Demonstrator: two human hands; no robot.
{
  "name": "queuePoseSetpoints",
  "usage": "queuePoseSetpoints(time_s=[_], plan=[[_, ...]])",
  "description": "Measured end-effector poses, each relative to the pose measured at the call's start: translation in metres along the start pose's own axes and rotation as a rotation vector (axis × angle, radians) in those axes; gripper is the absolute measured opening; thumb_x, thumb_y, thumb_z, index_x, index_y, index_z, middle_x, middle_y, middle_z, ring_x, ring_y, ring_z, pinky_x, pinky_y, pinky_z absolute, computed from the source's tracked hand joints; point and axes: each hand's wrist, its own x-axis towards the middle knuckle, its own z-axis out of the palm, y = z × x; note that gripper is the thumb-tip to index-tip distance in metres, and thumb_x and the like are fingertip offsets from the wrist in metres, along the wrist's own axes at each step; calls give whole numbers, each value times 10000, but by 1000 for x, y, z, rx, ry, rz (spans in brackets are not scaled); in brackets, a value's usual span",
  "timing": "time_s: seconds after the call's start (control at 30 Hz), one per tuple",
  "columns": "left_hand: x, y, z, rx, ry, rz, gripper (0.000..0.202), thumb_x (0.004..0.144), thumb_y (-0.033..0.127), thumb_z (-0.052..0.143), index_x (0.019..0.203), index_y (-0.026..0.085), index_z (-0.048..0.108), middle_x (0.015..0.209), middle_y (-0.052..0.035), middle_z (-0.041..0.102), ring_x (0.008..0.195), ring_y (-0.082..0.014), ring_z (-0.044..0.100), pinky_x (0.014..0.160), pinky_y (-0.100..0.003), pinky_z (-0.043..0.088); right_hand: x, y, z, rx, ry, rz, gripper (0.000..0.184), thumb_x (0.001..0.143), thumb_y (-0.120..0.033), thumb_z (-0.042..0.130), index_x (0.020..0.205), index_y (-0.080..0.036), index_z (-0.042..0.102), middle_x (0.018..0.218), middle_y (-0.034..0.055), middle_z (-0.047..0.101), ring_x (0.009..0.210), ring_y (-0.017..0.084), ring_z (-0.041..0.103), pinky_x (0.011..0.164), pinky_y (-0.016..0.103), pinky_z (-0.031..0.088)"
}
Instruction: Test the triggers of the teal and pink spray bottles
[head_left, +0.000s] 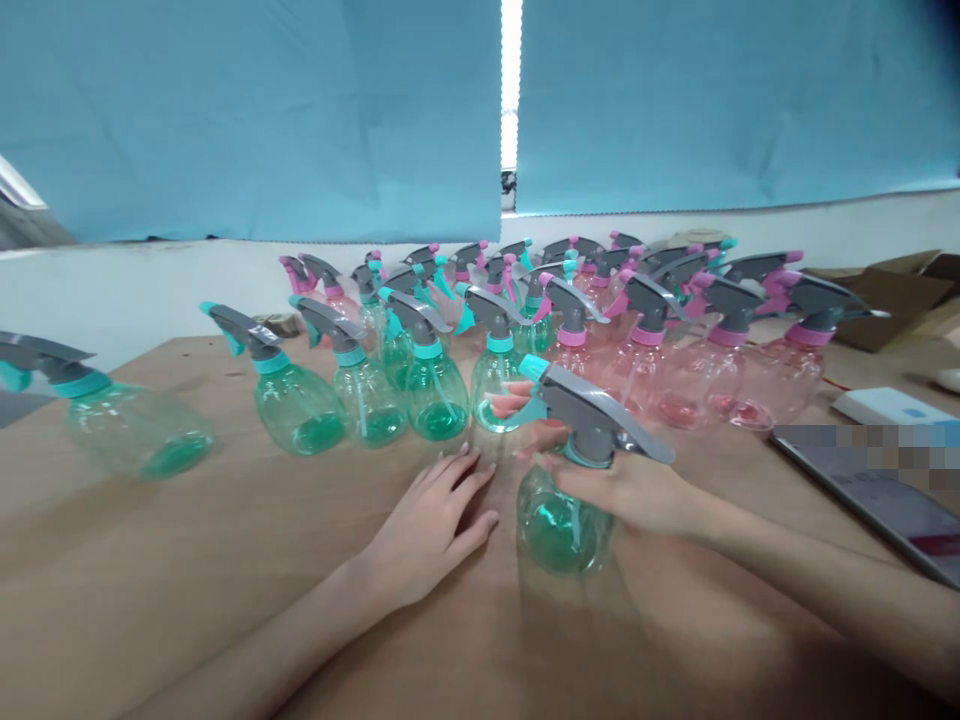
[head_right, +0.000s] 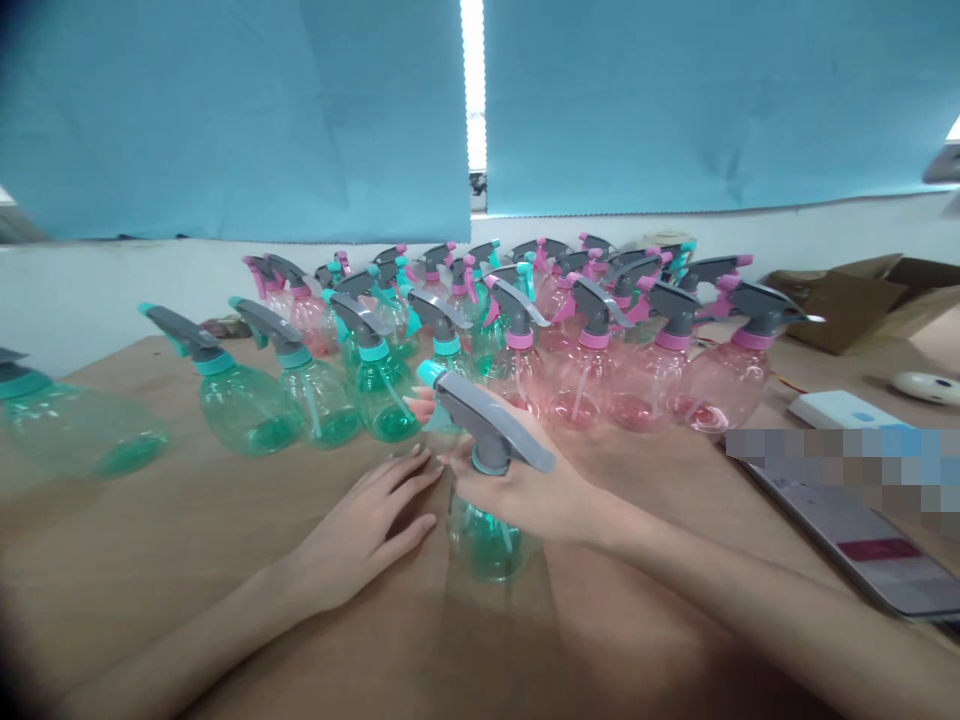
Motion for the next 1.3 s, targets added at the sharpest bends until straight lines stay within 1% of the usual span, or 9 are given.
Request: queuePoseSetpoints(time_s=[0.17, 0.33, 0.4, 0.63, 0.83, 0.97, 1.1, 1.23, 1.3], plan=[[0, 0, 0, 4, -6, -8, 459, 972, 376, 459, 1378, 162, 451, 1441, -129, 437, 1349, -288, 351, 1085, -477, 310, 0, 0, 0, 25, 0, -52, 446, 798, -97, 533, 1178, -321, 597, 1014, -12, 712, 957, 191, 668, 922, 370, 520], [0, 1, 0, 12, -24, -11, 466, 974, 373, 461, 1382, 147, 450, 1439, -134, 437, 1354, -285, 341, 1089, -473, 305, -1, 2, 2, 20, 22, 32, 506, 783, -103, 537, 1244, -312, 550, 901, -11, 728, 765, 194, 685, 742, 372, 579], [0, 0, 0, 12, -22, -9, 464, 973, 368, 462, 1381, 148, 451, 1438, -135, 438, 1352, -285, 342, 1087, -477, 307, -2, 3, 2, 21, 18, 48, 518, 776, -97, 533, 1249, -309, 544, 900, -11, 727, 757, 193, 684, 731, 369, 581], [-2, 3, 3, -38, 7, 1, 442, 959, 351, 483, 1360, 168, 460, 1424, -126, 456, 1355, -295, 338, 1083, -495, 311, -2, 7, 4, 37, 43, 54, 403, 779, -160, 561, 1163, -281, 579, 1145, 28, 673, 972, 220, 680, 855, 385, 566], [-10, 17, 2, -211, 25, 62, 556, 884, 346, 595, 1378, 206, 383, 1420, -119, 449, 1318, -299, 397, 1063, -478, 357, 0, 10, 15, 10, 127, 92, 420, 771, -247, 590, 1189, -237, 551, 1002, 63, 716, 996, 262, 677, 814, 409, 581], [-22, 19, -2, -335, 3, -15, 728, 780, 337, 706, 1385, 178, 334, 1363, -153, 493, 1266, -329, 451, 1027, -499, 395, 9, 1, 30, -21, 117, 45, 438, 770, -223, 565, 1204, -273, 540, 972, 27, 713, 992, 245, 671, 810, 394, 582], [-44, 11, -13, -444, 53, -92, 819, 758, 354, 733, 1417, 210, 267, 1394, -135, 459, 1279, -326, 438, 1033, -493, 393, 22, -12, 56, -81, 129, 28, 277, 758, -247, 560, 1029, -273, 615, 938, 20, 705, 867, 231, 690, 749, 387, 588], [-73, 0, -29, -461, 123, -164, 733, 817, 431, 675, 1400, 247, 271, 1380, -124, 468, 1256, -341, 460, 1000, -512, 421, 38, -21, 94, -134, 139, -28, 306, 769, -248, 587, 1071, -299, 607, 1042, 10, 698, 867, 214, 683, 754, 366, 577], [-88, -5, -36, -408, 196, -215, 690, 823, 455, 658, 1378, 269, 290, 1338, -115, 501, 1218, -357, 493, 957, -523, 453, 48, -25, 116, -139, 124, -32, 342, 789, -277, 598, 1129, -315, 585, 985, 8, 706, 804, 209, 685, 709, 364, 575]])
